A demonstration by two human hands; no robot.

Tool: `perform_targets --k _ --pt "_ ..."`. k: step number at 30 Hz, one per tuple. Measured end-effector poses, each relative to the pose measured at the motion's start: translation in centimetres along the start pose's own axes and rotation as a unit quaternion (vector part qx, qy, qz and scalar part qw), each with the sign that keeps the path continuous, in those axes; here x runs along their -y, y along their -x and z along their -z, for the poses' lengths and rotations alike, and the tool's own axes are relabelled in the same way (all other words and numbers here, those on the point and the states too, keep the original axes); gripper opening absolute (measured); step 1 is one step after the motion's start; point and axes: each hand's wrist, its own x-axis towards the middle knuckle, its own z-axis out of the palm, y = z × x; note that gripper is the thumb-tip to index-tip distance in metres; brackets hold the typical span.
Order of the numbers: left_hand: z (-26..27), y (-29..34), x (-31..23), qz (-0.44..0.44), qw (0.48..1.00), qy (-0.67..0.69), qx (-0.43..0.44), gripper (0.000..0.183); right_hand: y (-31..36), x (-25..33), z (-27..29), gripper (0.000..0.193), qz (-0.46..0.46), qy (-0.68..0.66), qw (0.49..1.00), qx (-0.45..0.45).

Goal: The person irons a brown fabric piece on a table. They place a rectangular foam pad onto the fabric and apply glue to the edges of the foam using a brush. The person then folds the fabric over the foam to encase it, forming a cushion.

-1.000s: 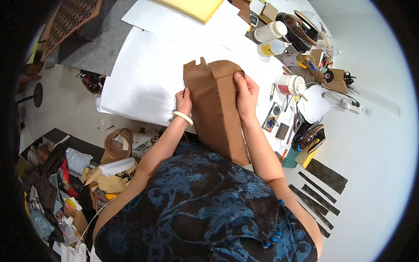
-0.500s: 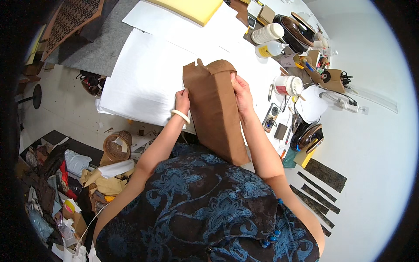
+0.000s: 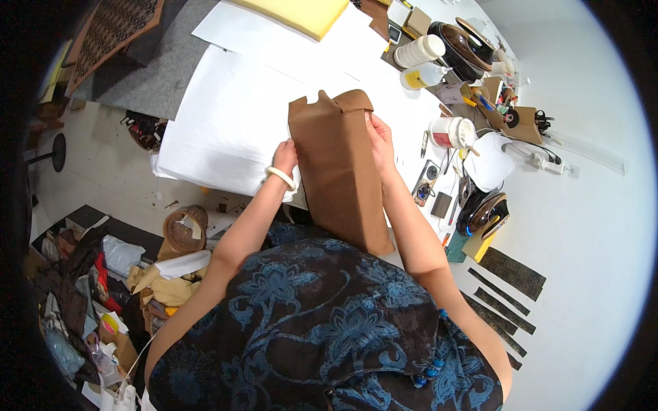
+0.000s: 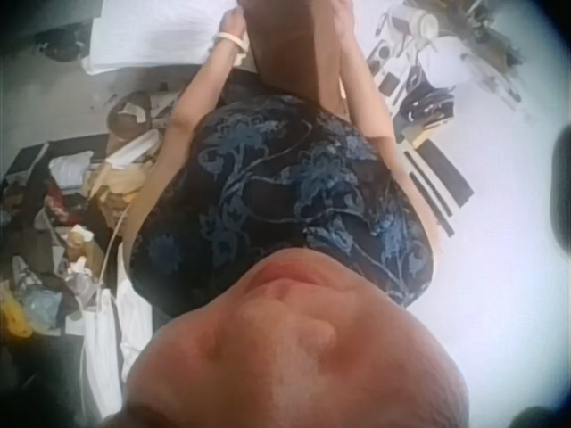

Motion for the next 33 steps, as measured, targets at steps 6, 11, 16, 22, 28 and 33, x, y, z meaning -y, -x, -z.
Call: perform_targets --k 6,11,16,22,28,33 --pt "0.3 0.9 -2.4 0.062 0.996 0.049 0.042 0.051 -0.7 0.0 -0.1 0.029 -0.016 -0.013 0.999 -0.044" --pt "-0.5 4.7 -5.2 0.074 0.975 0.197 0.077 0.063 -1.6 2.8 0.5 0.028 0.002 -0.057 0.996 -0.07" --pt "-1.4 7.7 -10.5 0.082 0.89 0.378 0.24 0.072 -0.7 6.1 5.5 0.028 0.064 -0.084 0.993 -0.056" --pt "-2.7 10.2 -15.9 0.027 0.87 0.37 0.324 0.074 2.0 9.6 6.8 0.029 0.102 -0.126 0.982 -0.096" --pt "-3.7 14.1 -20.7 -0.053 0.891 0.304 0.334 0.083 5.1 12.8 7.7 0.029 0.133 -0.123 0.978 -0.105" --pt "-4.3 16.0 -22.2 -0.075 0.923 0.247 0.286 0.086 8.8 14.5 7.2 0.029 0.135 -0.11 0.977 -0.121"
